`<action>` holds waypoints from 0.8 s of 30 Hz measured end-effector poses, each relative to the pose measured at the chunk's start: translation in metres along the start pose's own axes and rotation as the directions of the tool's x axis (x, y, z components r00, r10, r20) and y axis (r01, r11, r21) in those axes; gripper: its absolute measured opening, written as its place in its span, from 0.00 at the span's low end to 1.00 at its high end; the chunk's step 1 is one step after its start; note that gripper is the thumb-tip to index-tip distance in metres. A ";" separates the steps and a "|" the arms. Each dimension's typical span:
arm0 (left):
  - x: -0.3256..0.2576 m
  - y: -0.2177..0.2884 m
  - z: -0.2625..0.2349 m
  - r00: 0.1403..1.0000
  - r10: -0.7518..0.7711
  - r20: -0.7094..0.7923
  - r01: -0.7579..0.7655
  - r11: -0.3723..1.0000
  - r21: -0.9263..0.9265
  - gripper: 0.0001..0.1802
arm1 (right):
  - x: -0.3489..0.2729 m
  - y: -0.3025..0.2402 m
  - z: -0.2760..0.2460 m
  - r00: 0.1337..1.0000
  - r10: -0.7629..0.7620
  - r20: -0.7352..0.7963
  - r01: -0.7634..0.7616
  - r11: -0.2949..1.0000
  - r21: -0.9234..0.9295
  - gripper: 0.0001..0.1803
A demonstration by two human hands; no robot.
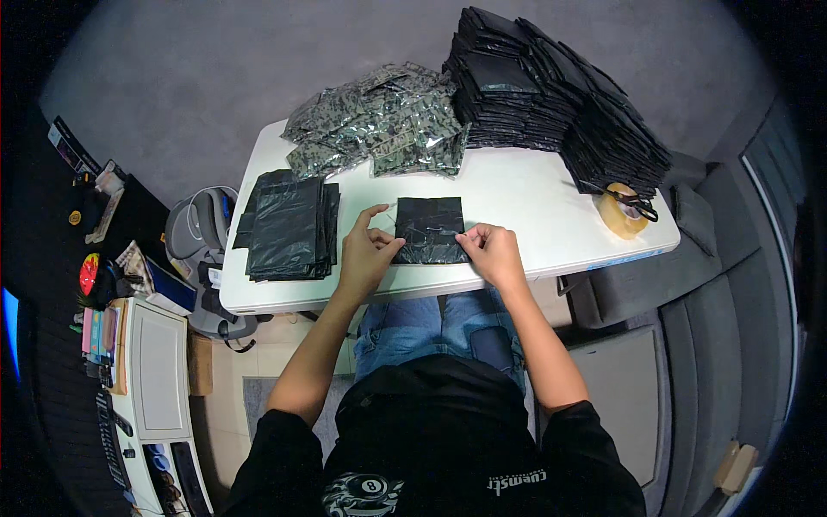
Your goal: The recorder is placing small items into black plastic mailing bags and sealing them using clear tape and scissors.
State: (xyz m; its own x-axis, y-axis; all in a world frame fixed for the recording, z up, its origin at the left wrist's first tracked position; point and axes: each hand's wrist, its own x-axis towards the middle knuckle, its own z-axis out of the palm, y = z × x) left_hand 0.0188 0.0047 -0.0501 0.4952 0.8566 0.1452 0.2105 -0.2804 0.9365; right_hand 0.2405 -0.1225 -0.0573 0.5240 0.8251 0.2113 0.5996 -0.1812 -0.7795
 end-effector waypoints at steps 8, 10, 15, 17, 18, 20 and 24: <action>-0.007 0.000 0.007 0.996 0.084 -0.040 -0.075 0.979 0.191 0.39 | 0.002 0.000 0.004 1.000 -0.024 -0.020 0.022 0.996 -0.086 0.13; -0.011 0.001 0.010 0.972 0.216 -0.095 -0.185 0.947 0.263 0.37 | 0.002 -0.001 0.004 1.000 -0.018 -0.015 0.016 0.994 -0.107 0.13; -0.026 0.013 0.019 0.812 0.581 0.059 -0.547 0.722 0.425 0.36 | 0.001 -0.002 0.003 0.999 -0.021 -0.037 0.016 0.991 -0.130 0.13; -0.031 0.012 0.023 0.824 0.511 0.245 -0.558 0.655 0.510 0.38 | 0.002 -0.007 0.001 1.000 0.012 -0.017 -0.014 0.992 -0.127 0.12; -0.034 0.008 0.025 0.826 0.509 0.243 -0.555 0.656 0.512 0.38 | 0.001 -0.009 0.000 0.999 0.045 -0.002 -0.045 0.991 -0.124 0.13; -0.036 0.006 0.028 0.862 0.436 0.259 -0.503 0.667 0.550 0.41 | 0.001 -0.012 -0.003 0.999 0.045 -0.003 -0.045 0.989 -0.141 0.13; -0.038 0.013 0.026 0.899 0.334 0.284 -0.437 0.735 0.519 0.45 | 0.001 -0.010 -0.010 0.999 0.018 -0.033 -0.023 0.984 -0.177 0.15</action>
State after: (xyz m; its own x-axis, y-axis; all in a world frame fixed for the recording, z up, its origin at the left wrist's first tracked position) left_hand 0.0247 -0.0432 -0.0520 0.7545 0.5535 0.3527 0.3757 -0.8049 0.4594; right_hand 0.2408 -0.1253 -0.0440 0.5545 0.8035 0.2169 0.6849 -0.2925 -0.6673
